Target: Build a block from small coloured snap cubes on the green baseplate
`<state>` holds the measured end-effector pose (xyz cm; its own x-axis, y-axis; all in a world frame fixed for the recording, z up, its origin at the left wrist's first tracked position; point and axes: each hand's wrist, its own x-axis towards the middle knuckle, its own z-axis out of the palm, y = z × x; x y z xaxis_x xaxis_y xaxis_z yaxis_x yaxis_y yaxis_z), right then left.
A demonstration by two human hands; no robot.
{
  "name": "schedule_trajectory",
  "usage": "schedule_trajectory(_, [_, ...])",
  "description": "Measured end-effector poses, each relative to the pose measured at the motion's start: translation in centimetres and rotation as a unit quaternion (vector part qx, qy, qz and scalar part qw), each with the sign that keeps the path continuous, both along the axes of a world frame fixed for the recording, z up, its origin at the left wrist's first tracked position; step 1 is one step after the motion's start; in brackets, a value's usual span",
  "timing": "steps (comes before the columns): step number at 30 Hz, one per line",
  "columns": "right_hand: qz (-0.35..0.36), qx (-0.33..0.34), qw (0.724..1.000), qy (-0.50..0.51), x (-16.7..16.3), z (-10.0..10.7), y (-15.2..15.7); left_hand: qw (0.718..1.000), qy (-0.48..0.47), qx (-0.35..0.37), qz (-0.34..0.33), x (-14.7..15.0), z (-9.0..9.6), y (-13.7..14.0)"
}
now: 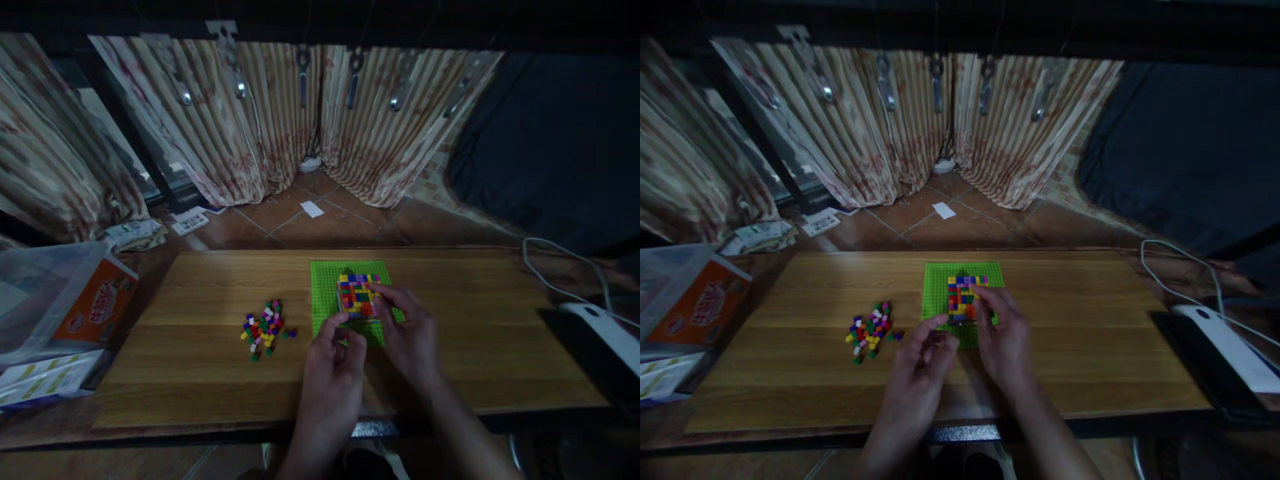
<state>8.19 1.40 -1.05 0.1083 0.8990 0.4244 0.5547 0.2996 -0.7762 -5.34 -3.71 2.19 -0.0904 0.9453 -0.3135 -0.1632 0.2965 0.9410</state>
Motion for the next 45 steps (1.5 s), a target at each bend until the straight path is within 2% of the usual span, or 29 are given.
schedule_trajectory(11, [0.051,0.030,0.998,-0.037,-1.2,-0.9,-0.5,0.999,0.033,-0.002,-0.022,1.1,-0.7,0.7])
schedule_trajectory(17, [-0.018,-0.006,1.000,-0.011,-1.1,-2.0,-0.3,0.996,0.073,-0.007,-0.054,1.4,-0.9,0.8])
schedule_trajectory(25, [-0.035,-0.038,0.999,-0.017,-0.9,-1.7,-0.4,0.993,0.084,0.000,-0.085,1.9,-2.1,1.0])
schedule_trajectory(30, [-0.041,-0.051,0.997,0.037,-0.6,-1.5,-0.1,0.989,0.107,0.002,-0.098,2.0,-2.8,1.1])
schedule_trajectory(33, [-0.047,-0.062,0.994,0.081,-0.3,-1.7,0.1,0.983,0.154,0.011,-0.104,2.1,-2.9,1.0])
schedule_trajectory(39, [-0.080,-0.129,0.984,0.097,-0.7,-1.9,0.3,0.965,0.229,0.050,-0.119,2.2,-3.2,0.9])
schedule_trajectory(45, [-0.087,-0.145,0.980,0.102,-1.2,-1.6,0.4,0.924,0.335,0.108,-0.147,2.1,-3.6,0.5])
